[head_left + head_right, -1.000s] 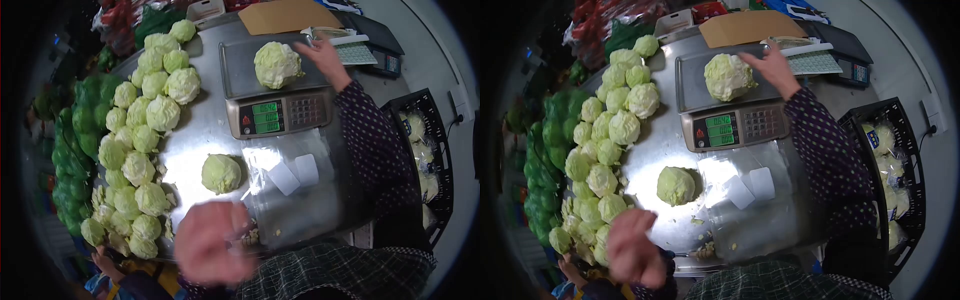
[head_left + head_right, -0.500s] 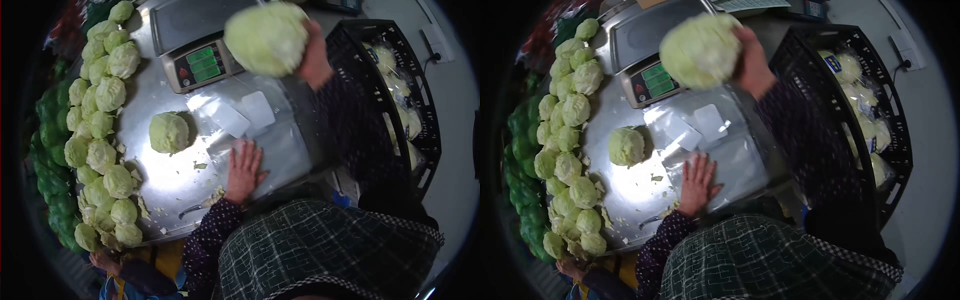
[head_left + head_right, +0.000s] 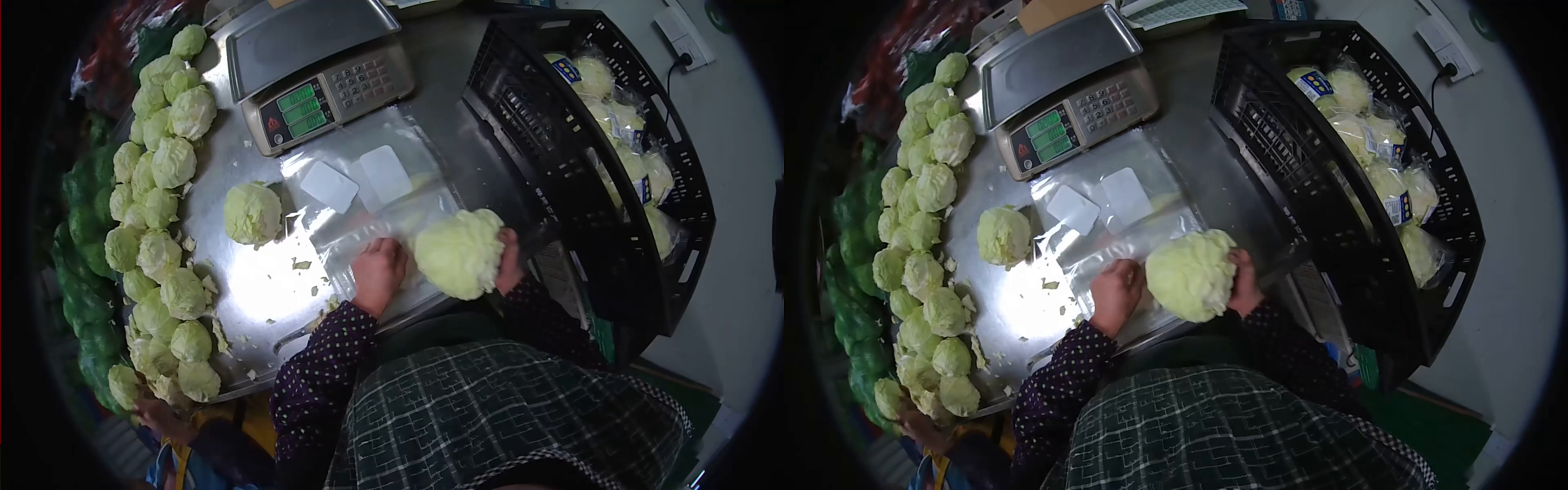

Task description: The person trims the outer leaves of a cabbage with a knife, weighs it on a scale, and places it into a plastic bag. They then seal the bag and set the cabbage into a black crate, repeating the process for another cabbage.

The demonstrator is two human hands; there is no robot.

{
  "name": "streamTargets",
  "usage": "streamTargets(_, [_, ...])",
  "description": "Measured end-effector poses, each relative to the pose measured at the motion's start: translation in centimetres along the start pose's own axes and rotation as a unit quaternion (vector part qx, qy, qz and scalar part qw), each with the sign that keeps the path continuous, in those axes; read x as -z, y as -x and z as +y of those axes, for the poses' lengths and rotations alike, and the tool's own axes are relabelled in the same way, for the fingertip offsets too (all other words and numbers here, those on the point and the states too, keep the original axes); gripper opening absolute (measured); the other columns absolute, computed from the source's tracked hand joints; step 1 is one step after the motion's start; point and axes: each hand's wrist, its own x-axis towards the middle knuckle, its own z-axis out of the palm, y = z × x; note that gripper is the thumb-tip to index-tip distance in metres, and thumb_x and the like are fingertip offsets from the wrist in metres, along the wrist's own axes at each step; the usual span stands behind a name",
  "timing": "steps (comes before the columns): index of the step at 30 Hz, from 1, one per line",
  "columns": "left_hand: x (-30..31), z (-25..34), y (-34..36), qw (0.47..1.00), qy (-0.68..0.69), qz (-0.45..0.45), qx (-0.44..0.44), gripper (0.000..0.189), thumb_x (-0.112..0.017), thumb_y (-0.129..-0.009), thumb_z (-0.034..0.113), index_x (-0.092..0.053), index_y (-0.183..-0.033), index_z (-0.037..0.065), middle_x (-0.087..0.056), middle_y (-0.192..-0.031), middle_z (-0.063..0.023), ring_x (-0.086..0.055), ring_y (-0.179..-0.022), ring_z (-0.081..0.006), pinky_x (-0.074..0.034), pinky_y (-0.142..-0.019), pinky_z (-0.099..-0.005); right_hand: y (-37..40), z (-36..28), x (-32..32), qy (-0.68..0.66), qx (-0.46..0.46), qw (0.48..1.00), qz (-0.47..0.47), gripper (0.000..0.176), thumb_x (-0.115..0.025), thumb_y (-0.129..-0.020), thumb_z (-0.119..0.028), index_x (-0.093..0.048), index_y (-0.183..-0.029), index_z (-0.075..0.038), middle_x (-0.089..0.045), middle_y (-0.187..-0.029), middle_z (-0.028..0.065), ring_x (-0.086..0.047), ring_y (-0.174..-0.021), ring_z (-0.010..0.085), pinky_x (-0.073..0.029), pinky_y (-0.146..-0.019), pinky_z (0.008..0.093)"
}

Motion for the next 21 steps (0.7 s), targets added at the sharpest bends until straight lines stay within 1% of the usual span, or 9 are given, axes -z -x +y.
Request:
streamTargets(3, [2.9,2.1,-0.2,0.994,-0.104,-0.002,-0.020,0.015,-0.062,-0.073,0.004,-0.066,-0.086,0.008,-0.063,-0.083,-0.0112,-0.063,-0.077,-0.0288,-0.050,-0.062,-0.0414,-2.4,1.1,1.3,-0.068,-0.028,0.996,-0.041,0.057,-0.057,-0.085,-0.039,-0.051,-0.128,-0.002,-0.058,-0.126,0.0143,-0.056,-0.115,0.0292,-0.044,-0.101,0.0449])
streamTargets(4, [3.1,1.8,0.1,0.980,-0.156,0.014,-0.124,0.017,-0.063,-0.067,0.007,-0.064,-0.084,0.009,-0.059,-0.086,-0.0083,-0.061,-0.079,-0.0279,-0.049,-0.063,-0.0395,-2.5,0.9,0.8,-0.083,-0.035,0.994,-0.057,0.055,-0.057,-0.086,-0.036,-0.051,-0.128,-0.002,-0.058,-0.125,0.0141,-0.057,-0.114,0.0288,-0.044,-0.101,0.0440])
streamTargets(5, [3.2,1.7,0.3,0.979,-0.161,0.016,-0.124,0.017,-0.063,-0.067,0.007,-0.064,-0.084,0.009,-0.059,-0.086,-0.0083,-0.061,-0.079,-0.0279,-0.049,-0.063,-0.0395,-2.5,0.7,0.6,-0.085,-0.035,0.994,-0.063,0.055,-0.057,-0.086,-0.036,-0.051,-0.128,-0.002,-0.058,-0.125,0.0141,-0.057,-0.114,0.0288,-0.044,-0.101,0.0440])
streamTargets(7, [2.9,1.9,0.7,0.961,-0.219,-0.090,-0.139,0.023,-0.064,-0.065,0.008,-0.064,-0.088,0.009,-0.058,-0.090,-0.0084,-0.059,-0.079,-0.0279,-0.049,-0.067,-0.0378,-1.9,0.2,0.8,-0.075,-0.084,0.989,-0.095,0.055,-0.058,-0.085,-0.037,-0.052,-0.127,-0.002,-0.060,-0.123,0.0136,-0.058,-0.112,0.0283,-0.044,-0.102,0.0430])
streamTargets(11, [3.8,4.1,0.1,0.994,-0.048,-0.102,0.012,0.028,-0.065,-0.066,0.006,-0.064,-0.094,0.006,-0.057,-0.101,-0.0115,-0.063,-0.078,-0.0331,-0.052,-0.065,-0.0421,-2.5,1.3,1.3,0.017,-0.122,0.985,-0.122,0.057,-0.060,-0.083,-0.040,-0.054,-0.126,-0.002,-0.062,-0.120,0.0124,-0.059,-0.112,0.0250,-0.045,-0.099,0.0382])
streamTargets(12, [4.1,3.9,0.5,0.997,-0.014,-0.074,-0.002,0.050,-0.062,-0.065,0.001,-0.060,-0.115,0.004,-0.057,-0.117,-0.0117,-0.064,-0.082,-0.0358,-0.053,-0.065,-0.0439,-3.5,1.7,1.1,-0.004,-0.132,0.981,-0.141,0.061,-0.059,-0.084,-0.039,-0.051,-0.131,-0.001,-0.060,-0.122,0.0124,-0.058,-0.111,0.0228,-0.045,-0.098,0.0351])
streamTargets(16, [6.5,6.8,0.6,0.991,0.075,-0.103,0.032,0.085,-0.055,-0.063,-0.007,-0.035,-0.145,0.007,-0.044,-0.142,-0.0171,-0.065,-0.091,-0.0362,-0.054,-0.068,-0.0395,-1.7,-2.0,-3.2,0.085,-0.106,0.976,-0.170,0.066,-0.060,-0.084,-0.038,-0.046,-0.136,0.000,-0.055,-0.129,0.0137,-0.053,-0.118,0.0216,-0.041,-0.101,0.0343])
streamTargets(18, [6.9,7.6,0.3,0.993,0.064,-0.101,0.024,0.087,-0.055,-0.062,-0.007,-0.034,-0.145,0.007,-0.042,-0.144,-0.0171,-0.065,-0.093,-0.0362,-0.055,-0.068,-0.0389,-1.3,-3.3,-3.2,0.380,-0.047,0.898,-0.215,0.084,-0.063,-0.080,-0.038,-0.028,-0.147,-0.001,-0.042,-0.143,0.0162,-0.044,-0.129,0.0249,-0.033,-0.109,0.0364])
streamTargets(21, [6.0,6.5,0.6,0.991,0.103,-0.089,0.000,0.088,-0.056,-0.061,-0.007,-0.034,-0.145,0.006,-0.038,-0.147,-0.0152,-0.065,-0.092,-0.0366,-0.055,-0.070,-0.0400,-1.2,-4.5,-2.4,0.388,-0.074,0.898,-0.193,0.081,-0.067,-0.082,-0.033,-0.028,-0.147,-0.003,-0.044,-0.139,0.0152,-0.042,-0.129,0.0233,-0.034,-0.106,0.0361])
